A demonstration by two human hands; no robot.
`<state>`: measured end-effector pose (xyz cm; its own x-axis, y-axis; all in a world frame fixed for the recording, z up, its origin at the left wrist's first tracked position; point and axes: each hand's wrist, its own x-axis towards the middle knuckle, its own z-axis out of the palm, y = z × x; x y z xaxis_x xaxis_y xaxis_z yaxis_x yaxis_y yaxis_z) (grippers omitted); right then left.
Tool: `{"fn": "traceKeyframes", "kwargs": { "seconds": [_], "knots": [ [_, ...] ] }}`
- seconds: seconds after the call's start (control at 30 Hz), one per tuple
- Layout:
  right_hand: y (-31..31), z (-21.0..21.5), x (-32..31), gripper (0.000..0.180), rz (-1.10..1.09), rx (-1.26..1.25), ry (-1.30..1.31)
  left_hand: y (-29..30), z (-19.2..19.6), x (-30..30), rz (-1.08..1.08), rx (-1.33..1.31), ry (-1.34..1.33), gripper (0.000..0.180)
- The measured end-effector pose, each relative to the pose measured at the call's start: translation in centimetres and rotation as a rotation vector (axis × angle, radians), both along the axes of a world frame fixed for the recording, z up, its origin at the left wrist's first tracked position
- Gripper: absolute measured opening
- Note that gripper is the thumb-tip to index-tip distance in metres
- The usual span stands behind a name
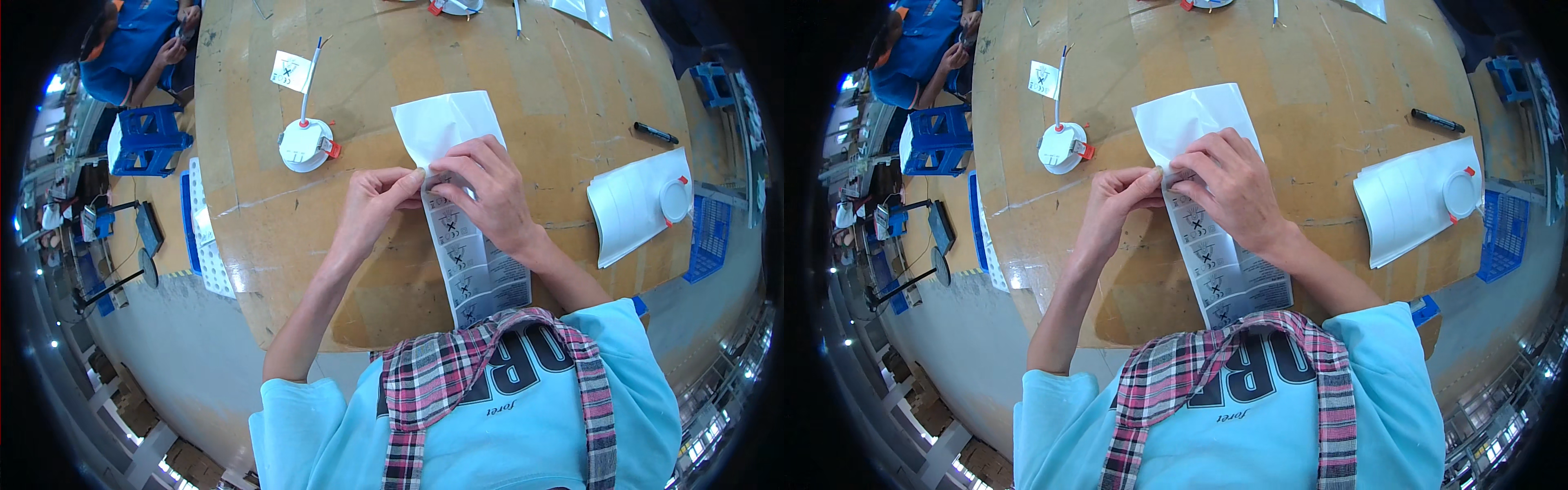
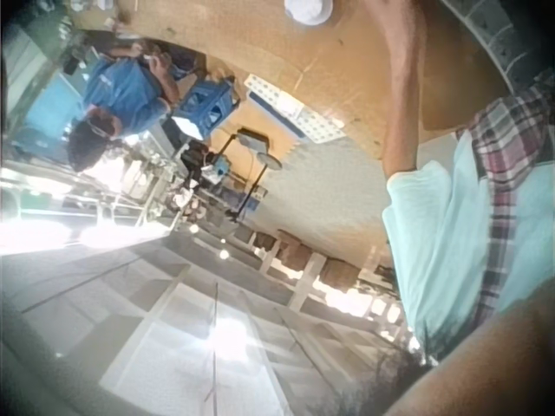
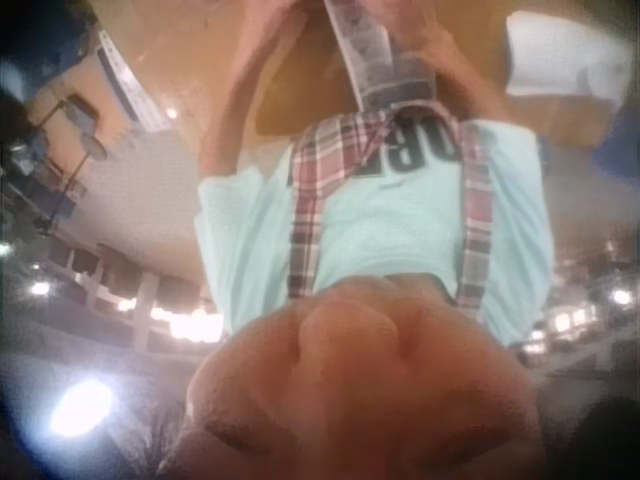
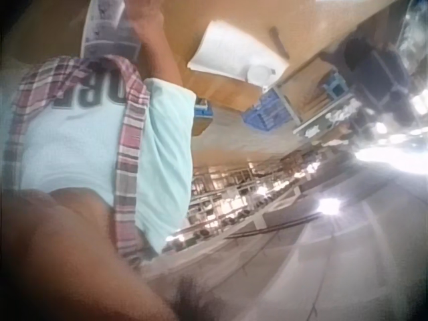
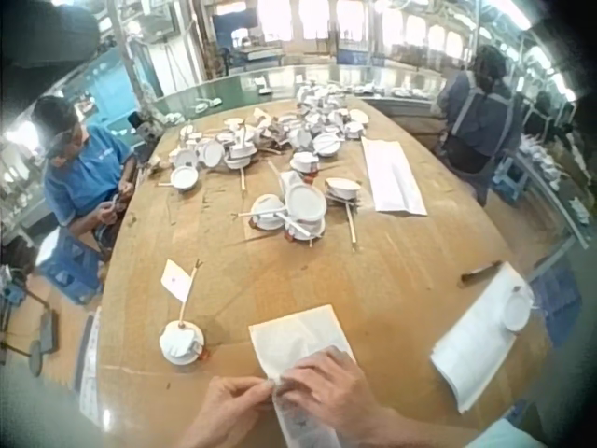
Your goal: Peeling labels from a sheet and applying them to the back of circular LED lighting components.
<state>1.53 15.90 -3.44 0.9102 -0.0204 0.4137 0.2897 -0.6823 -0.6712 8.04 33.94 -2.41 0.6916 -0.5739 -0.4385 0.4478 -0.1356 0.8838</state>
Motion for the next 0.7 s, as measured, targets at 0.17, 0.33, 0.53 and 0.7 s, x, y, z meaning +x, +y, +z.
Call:
{"fn": "traceKeyframes", "kwargs": {
  "seconds": [0.17, 0.33, 0.53, 0.7],
  "knots": [
    [-0.2, 0.6, -0.3, 0.021, 0.011, -0.037, 0.006, -0.2, 0.0, -0.3, -0.018, 0.002, -0.046, 0.027],
    [-0.5, 1.3, -0.1, 0.019, 0.040, -0.083, 0.029, -0.7, 0.0, -0.5, -0.022, 0.046, -0.119, 0.026],
    [-0.9, 1.9, 0.0, 0.019, 0.076, -0.109, 0.067, -1.0, 0.1, -0.6, -0.013, 0.039, -0.113, 0.026],
    [-1.3, 2.4, 0.3, 0.023, 0.108, -0.121, 0.098, -1.2, -0.4, -0.4, 0.007, 0.027, -0.087, 0.026]
  ]
}}
